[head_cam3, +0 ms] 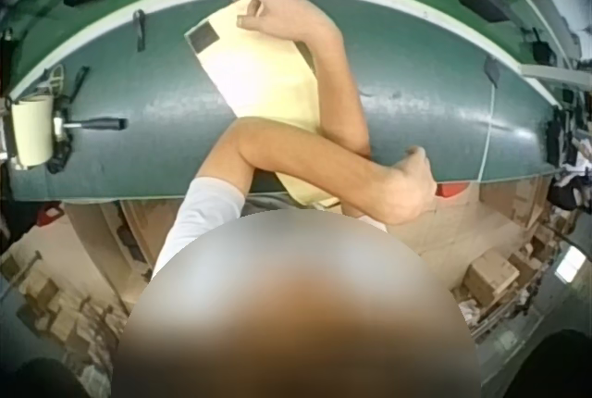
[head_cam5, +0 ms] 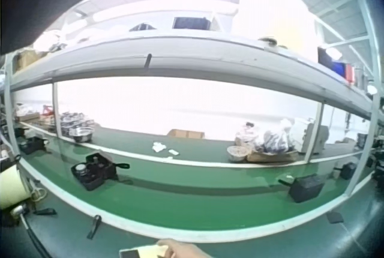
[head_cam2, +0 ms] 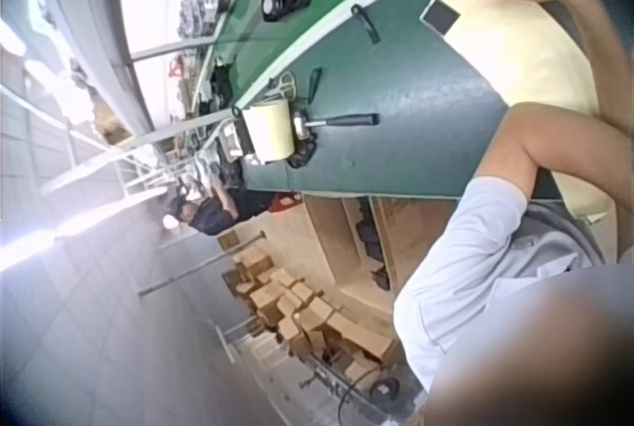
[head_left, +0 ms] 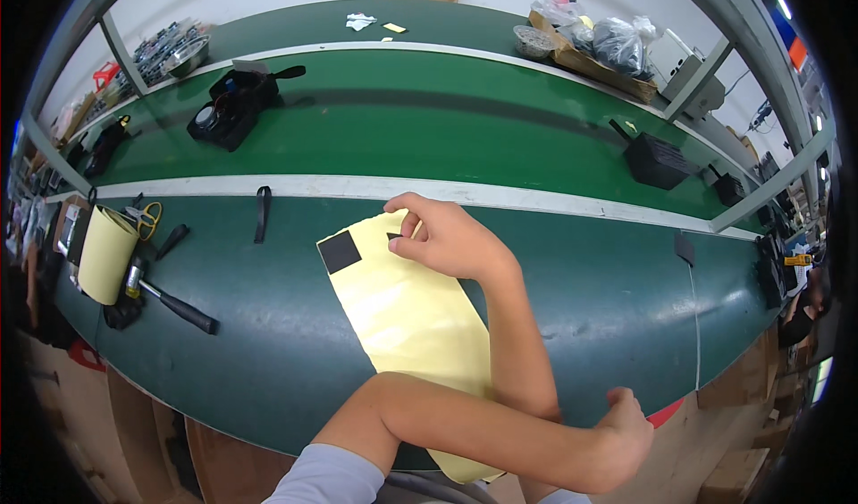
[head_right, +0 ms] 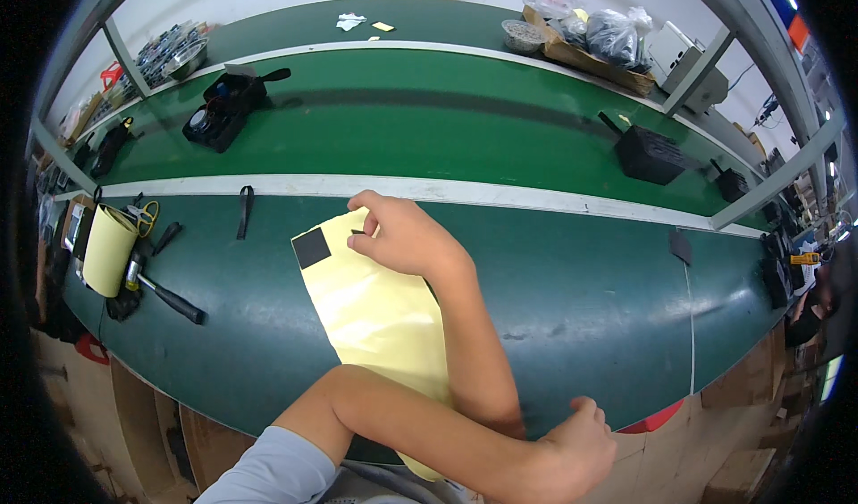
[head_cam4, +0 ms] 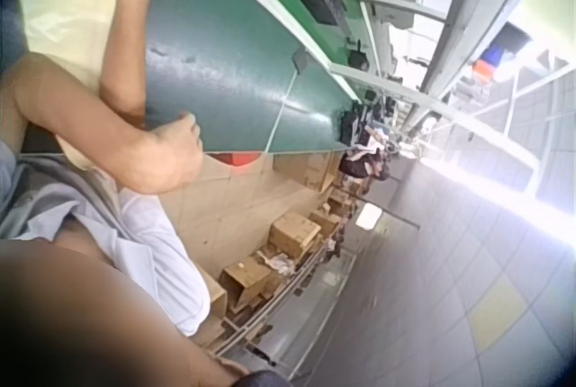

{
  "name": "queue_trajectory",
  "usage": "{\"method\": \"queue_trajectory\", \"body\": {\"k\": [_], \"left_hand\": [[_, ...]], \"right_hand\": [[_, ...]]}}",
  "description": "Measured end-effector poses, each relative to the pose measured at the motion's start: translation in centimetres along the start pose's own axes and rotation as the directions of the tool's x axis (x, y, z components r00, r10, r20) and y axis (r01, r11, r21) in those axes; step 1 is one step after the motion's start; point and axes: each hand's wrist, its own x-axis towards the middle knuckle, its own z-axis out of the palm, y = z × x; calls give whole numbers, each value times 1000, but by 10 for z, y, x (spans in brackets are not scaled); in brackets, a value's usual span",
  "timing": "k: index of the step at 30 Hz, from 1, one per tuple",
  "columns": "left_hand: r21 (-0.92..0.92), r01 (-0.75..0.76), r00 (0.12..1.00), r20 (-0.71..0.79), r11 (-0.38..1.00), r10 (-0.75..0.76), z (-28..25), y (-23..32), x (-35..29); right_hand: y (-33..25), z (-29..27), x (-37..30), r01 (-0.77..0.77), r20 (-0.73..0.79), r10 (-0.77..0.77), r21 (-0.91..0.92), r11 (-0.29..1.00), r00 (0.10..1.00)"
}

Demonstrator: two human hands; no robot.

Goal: Assembling the internal components and housing of an electronic device on a production line.

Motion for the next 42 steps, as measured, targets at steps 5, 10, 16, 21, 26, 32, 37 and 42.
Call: {"method": "queue_trajectory", "body": {"k": [5,10,16,21,26,32,37,42], "left_hand": [[-54,-65,998,-22,996,64,6,-2,2],[-34,-43,998,37,998,45,4,2,5],[19,24,1000,-1,1000,-24,2,-2,3],[21,13,999,29,1000,-14,2,-4,2],[14,-16,1000,18,1000,16,2,0,3],[-1,26,1000,8,1000,-26,1,-2,3],[22,-9,1000,-14,1000,10,2,-1,0],[-62,-1,999,-35,998,-1,-11,-12,-11]], "right_hand": [[-4,-13,-9,17,-67,-9,116,993,998],[-3,-20,-14,17,-47,-12,117,993,999],[-19,-25,-22,56,-85,-46,119,991,995],[-25,-26,-25,58,-92,-46,121,991,995],[-8,5,2,193,-8,-213,458,868,977],[18,60,33,-13,4,16,799,601,1000],[31,70,43,65,-42,-50,622,780,998],[29,77,43,140,-140,-80,494,858,987]]}}
